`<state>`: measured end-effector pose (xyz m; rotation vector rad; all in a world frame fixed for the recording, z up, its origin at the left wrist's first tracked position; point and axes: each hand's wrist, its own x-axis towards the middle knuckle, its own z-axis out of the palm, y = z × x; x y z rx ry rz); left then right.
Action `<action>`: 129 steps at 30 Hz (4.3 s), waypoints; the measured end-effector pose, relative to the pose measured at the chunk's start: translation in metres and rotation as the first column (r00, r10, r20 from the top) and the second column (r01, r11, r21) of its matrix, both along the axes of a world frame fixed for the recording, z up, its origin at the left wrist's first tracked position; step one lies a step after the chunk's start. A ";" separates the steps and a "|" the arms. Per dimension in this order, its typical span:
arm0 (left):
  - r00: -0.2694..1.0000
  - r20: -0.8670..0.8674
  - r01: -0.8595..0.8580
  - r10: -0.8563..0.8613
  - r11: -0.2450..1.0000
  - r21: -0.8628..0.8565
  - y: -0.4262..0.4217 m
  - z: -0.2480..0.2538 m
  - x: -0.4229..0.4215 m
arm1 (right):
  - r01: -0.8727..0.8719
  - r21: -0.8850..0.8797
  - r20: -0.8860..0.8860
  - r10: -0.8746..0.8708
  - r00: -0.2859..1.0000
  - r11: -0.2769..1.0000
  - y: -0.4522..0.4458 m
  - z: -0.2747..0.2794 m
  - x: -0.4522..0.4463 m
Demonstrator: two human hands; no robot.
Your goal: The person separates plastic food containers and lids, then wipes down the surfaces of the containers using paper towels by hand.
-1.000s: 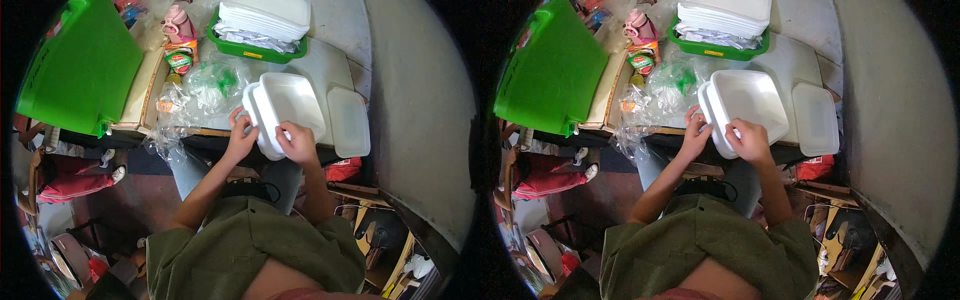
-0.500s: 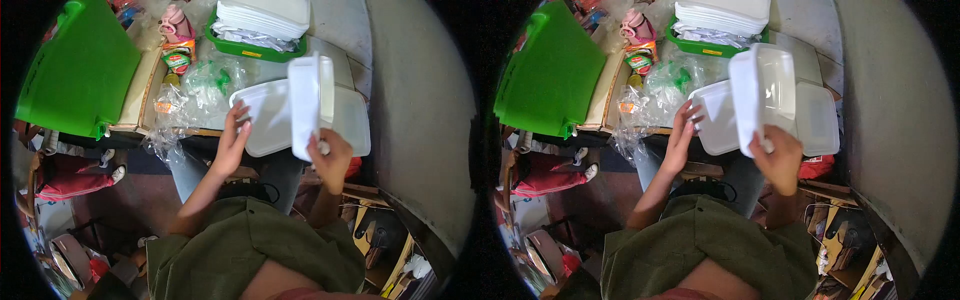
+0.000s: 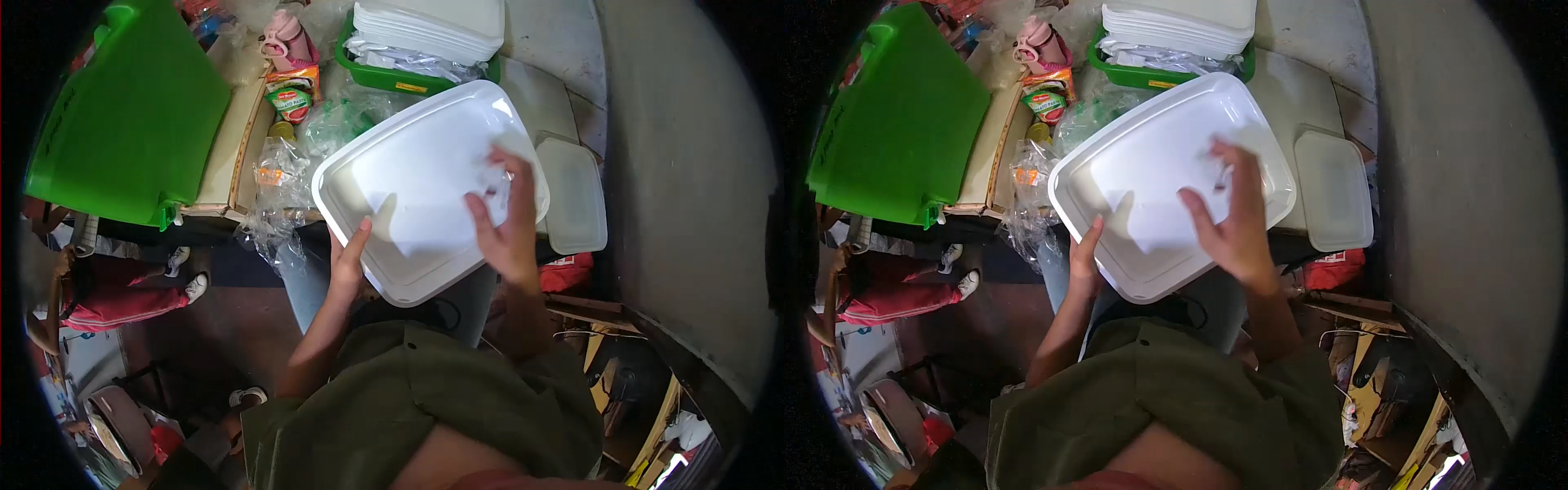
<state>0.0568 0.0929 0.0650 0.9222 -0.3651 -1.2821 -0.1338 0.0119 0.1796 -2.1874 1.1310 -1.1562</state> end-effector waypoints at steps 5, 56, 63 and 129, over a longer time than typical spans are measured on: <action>0.999 0.033 0.039 -0.038 0.999 -0.029 0.003 -0.006 0.003 | -0.152 0.148 -0.210 0.182 0.961 0.977 -0.005 -0.019 0.005; 0.973 0.229 0.020 0.016 0.988 -0.153 0.014 0.021 -0.025 | -0.344 0.195 -0.534 0.393 0.749 0.919 0.030 -0.065 0.023; 0.915 0.391 -0.025 0.101 0.981 -0.193 0.015 0.020 -0.028 | -0.135 0.123 -0.319 0.168 0.933 0.983 0.000 -0.104 -0.012; 0.647 0.756 -0.377 0.096 0.903 0.208 0.274 0.086 0.212 | -0.492 0.080 -0.588 0.439 0.679 0.867 -0.074 -0.190 0.293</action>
